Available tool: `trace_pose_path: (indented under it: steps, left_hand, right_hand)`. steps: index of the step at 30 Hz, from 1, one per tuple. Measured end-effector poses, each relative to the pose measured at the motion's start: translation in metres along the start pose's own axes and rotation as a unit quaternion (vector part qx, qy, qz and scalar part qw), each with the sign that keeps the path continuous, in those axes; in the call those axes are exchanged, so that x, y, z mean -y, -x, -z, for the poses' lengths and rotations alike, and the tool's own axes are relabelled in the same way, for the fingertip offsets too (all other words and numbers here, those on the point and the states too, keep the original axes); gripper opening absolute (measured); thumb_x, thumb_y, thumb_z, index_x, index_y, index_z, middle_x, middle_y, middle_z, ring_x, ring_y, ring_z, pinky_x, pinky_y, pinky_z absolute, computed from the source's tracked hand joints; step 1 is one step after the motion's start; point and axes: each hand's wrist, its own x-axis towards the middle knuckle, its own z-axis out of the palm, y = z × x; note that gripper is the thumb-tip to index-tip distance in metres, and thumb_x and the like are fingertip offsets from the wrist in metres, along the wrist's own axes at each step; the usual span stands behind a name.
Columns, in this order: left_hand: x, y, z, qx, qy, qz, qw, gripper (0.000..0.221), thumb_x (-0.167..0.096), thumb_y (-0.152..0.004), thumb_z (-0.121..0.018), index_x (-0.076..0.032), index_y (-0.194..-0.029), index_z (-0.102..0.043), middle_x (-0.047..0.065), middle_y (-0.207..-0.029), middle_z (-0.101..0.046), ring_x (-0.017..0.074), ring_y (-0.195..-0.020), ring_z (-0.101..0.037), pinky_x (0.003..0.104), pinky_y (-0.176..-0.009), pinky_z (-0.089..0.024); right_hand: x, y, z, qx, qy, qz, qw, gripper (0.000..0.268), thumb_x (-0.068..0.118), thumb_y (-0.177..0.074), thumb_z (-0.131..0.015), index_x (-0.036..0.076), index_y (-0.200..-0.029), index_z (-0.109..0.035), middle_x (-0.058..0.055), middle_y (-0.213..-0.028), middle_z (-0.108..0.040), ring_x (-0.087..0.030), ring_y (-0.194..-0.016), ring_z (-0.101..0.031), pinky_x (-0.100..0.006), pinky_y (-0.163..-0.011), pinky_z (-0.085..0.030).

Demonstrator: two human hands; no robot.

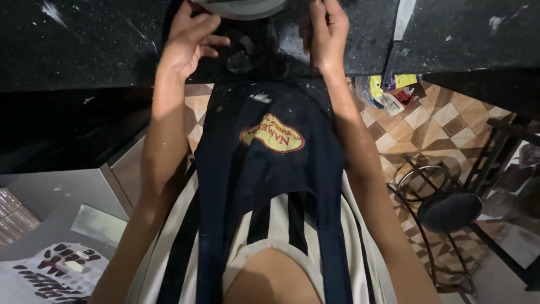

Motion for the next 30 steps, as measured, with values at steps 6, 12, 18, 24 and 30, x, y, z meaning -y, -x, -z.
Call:
trace_pose_path:
  steps: [6,12,18,24,30]
  left_hand:
    - [-0.006,-0.004,-0.004,-0.018,-0.004,0.006,1.0,0.066,-0.016,-0.106,-0.072,-0.009,-0.154,-0.028,0.018,-0.128,-0.07,0.0233,-0.085,-0.078,0.026,-0.057,-0.06]
    - [-0.004,-0.001,0.001,-0.012,0.0,0.012,1.0,0.061,-0.016,-0.107,-0.073,-0.006,-0.151,-0.032,0.019,-0.131,-0.07,0.0237,-0.085,-0.078,0.026,-0.057,-0.059]
    - [-0.005,-0.005,-0.001,0.006,0.011,0.014,1.0,0.061,-0.016,-0.107,-0.073,-0.005,-0.151,-0.033,0.02,-0.136,-0.068,0.0241,-0.085,-0.078,0.025,-0.057,-0.059]
    - [0.0,-0.005,-0.001,-0.005,-0.012,0.015,1.0,0.069,-0.018,-0.106,-0.074,-0.005,-0.157,-0.03,0.021,-0.14,-0.066,0.0235,-0.085,-0.078,0.026,-0.057,-0.059]
    - [-0.001,-0.001,0.004,-0.033,-0.004,0.014,0.999,0.072,-0.019,-0.106,-0.076,-0.002,-0.156,-0.027,0.023,-0.138,-0.065,0.0241,-0.086,-0.079,0.028,-0.059,-0.06]
  right_hand:
    - [0.003,-0.004,-0.002,-0.009,0.014,0.02,1.0,0.03,0.022,-0.114,-0.054,0.004,-0.091,-0.06,0.0,-0.063,-0.054,-0.01,-0.046,-0.047,-0.027,-0.042,-0.036]
    - [-0.014,-0.01,0.001,-0.012,-0.001,0.031,0.999,0.03,0.019,-0.114,-0.056,0.002,-0.089,-0.061,-0.001,-0.064,-0.055,-0.011,-0.048,-0.049,-0.028,-0.043,-0.038]
    - [-0.019,-0.015,-0.001,-0.019,0.003,0.044,0.999,0.035,0.023,-0.113,-0.057,0.002,-0.084,-0.06,0.0,-0.06,-0.054,-0.011,-0.045,-0.048,-0.028,-0.041,-0.036]
    - [-0.028,-0.021,-0.003,-0.03,0.0,0.054,0.998,0.036,0.023,-0.111,-0.059,0.001,-0.083,-0.062,0.0,-0.061,-0.055,-0.01,-0.044,-0.05,-0.028,-0.04,-0.036]
    - [-0.026,-0.024,-0.003,-0.016,-0.007,0.046,0.999,0.039,0.02,-0.111,-0.058,0.001,-0.077,-0.059,-0.001,-0.058,-0.052,-0.012,-0.042,-0.05,-0.029,-0.039,-0.035]
